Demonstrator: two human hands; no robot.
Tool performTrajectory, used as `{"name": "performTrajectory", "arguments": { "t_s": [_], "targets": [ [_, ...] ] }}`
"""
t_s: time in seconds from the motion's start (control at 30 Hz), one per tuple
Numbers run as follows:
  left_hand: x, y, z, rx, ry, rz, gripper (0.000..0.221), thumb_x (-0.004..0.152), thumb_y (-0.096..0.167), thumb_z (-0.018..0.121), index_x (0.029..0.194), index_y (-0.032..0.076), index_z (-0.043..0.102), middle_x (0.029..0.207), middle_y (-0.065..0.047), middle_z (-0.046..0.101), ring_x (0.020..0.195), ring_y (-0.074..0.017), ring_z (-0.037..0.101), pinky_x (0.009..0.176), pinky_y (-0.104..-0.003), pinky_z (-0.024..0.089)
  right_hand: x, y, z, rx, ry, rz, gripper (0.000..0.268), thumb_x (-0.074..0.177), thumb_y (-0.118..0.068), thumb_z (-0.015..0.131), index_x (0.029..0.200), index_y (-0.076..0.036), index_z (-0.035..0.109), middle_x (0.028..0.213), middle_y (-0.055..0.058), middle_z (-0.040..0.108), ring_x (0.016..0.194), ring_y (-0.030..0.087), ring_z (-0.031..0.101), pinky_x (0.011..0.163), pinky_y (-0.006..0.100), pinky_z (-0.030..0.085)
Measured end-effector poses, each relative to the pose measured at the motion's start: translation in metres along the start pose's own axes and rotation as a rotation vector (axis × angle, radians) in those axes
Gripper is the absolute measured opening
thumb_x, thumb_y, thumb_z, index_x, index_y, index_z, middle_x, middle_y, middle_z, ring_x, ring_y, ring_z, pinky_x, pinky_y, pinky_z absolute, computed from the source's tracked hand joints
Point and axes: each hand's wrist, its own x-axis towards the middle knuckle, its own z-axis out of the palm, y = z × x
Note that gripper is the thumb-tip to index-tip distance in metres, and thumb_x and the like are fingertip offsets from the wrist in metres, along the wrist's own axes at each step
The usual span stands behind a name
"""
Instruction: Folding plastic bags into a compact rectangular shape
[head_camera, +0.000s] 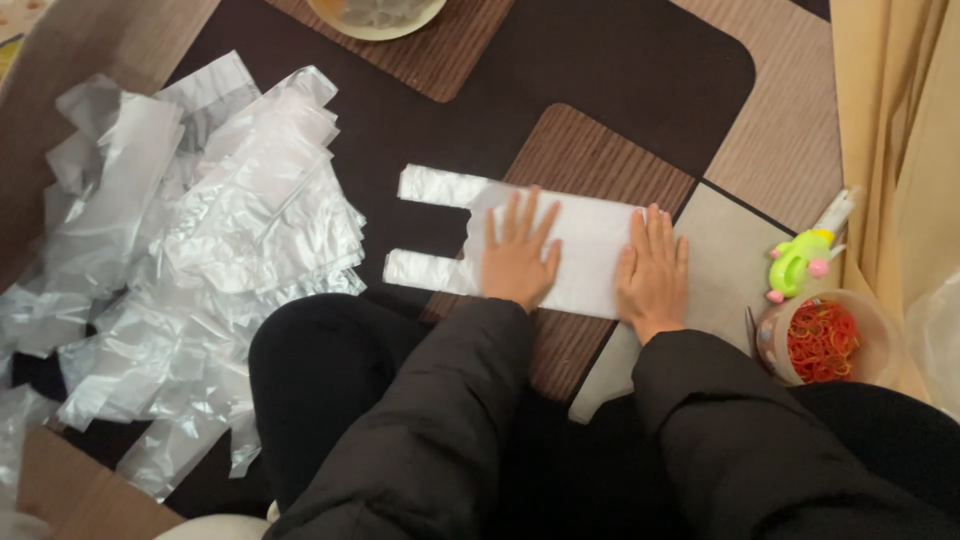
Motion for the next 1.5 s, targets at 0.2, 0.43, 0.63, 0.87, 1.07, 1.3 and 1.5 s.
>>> {"name": "performTrajectory", "arguments": {
  "t_s": [0.2,0.43,0.63,0.87,1.07,1.3,1.5],
  "targets": [
    [0.001,-0.054,-0.007,0.105,0.247,-0.281,0.067,0.103,0.053,0.046,0.165,0.029,0.042,0.177,-0.008,0.025,0.163,-0.0324,0.020,0.129,-0.066,0.011,0.001,-0.006,-0.008,0.060,-0.069,0.045,0.062,0.111,-0.034,0.028,0.169,-0.014,0.033,0.178,0.012,0.023,0.164,0.029,0.020,0.129,0.060,0.011],
    [0.004,-0.078,-0.012,0.076,0.181,-0.459,0.070,0.104,0.061,0.040,0.168,0.035,0.031,0.180,-0.005,0.010,0.165,-0.0330,0.009,0.133,-0.063,0.003,0.002,-0.004,-0.006,0.054,-0.084,0.082,0.061,0.113,-0.038,0.025,0.170,-0.018,0.032,0.179,0.008,0.021,0.165,0.026,0.017,0.131,0.059,0.007],
    [0.007,-0.092,-0.022,0.108,0.318,-0.606,0.067,0.106,0.062,0.036,0.166,0.033,0.037,0.178,-0.011,0.017,0.164,-0.0365,0.008,0.129,-0.067,0.001,0.003,-0.008,-0.012,0.069,-0.067,0.073,0.060,0.114,-0.035,0.027,0.169,-0.015,0.035,0.178,0.011,0.024,0.164,0.028,0.020,0.130,0.060,0.010],
    [0.011,-0.122,-0.015,0.136,0.412,-0.825,0.075,0.104,0.064,0.045,0.167,0.025,0.035,0.176,-0.018,0.017,0.164,-0.0363,0.013,0.128,-0.067,0.008,0.001,-0.003,-0.008,0.053,-0.034,0.053,0.059,0.113,-0.033,0.030,0.169,-0.015,0.036,0.177,0.012,0.026,0.163,0.028,0.022,0.128,0.060,0.011],
    [0.015,-0.129,-0.012,0.181,0.473,-0.820,0.073,0.105,0.066,0.043,0.167,0.027,0.035,0.176,-0.021,0.014,0.164,-0.0373,0.010,0.128,-0.066,0.008,0.000,-0.005,-0.007,0.021,-0.004,0.031,0.058,0.112,-0.030,0.034,0.167,-0.013,0.040,0.176,0.013,0.030,0.162,0.029,0.026,0.127,0.062,0.016],
    [0.037,-0.052,-0.041,0.061,0.574,-0.086,0.057,0.103,0.023,0.058,0.159,0.018,0.051,0.166,-0.018,0.041,0.157,-0.0427,0.030,0.125,-0.069,0.018,0.002,-0.002,-0.001,-0.019,0.011,0.022,0.059,0.111,-0.031,0.036,0.166,-0.013,0.041,0.175,0.014,0.032,0.161,0.030,0.029,0.125,0.064,0.020],
    [0.002,0.054,0.059,-0.127,0.438,0.290,0.058,0.096,0.035,0.058,0.153,0.027,0.057,0.168,-0.013,0.044,0.156,-0.0371,0.040,0.125,-0.065,0.030,0.003,-0.001,0.003,-0.055,0.028,0.013,0.057,0.110,-0.030,0.037,0.165,-0.013,0.044,0.174,0.013,0.034,0.161,0.029,0.030,0.126,0.063,0.021]
  ]
}}
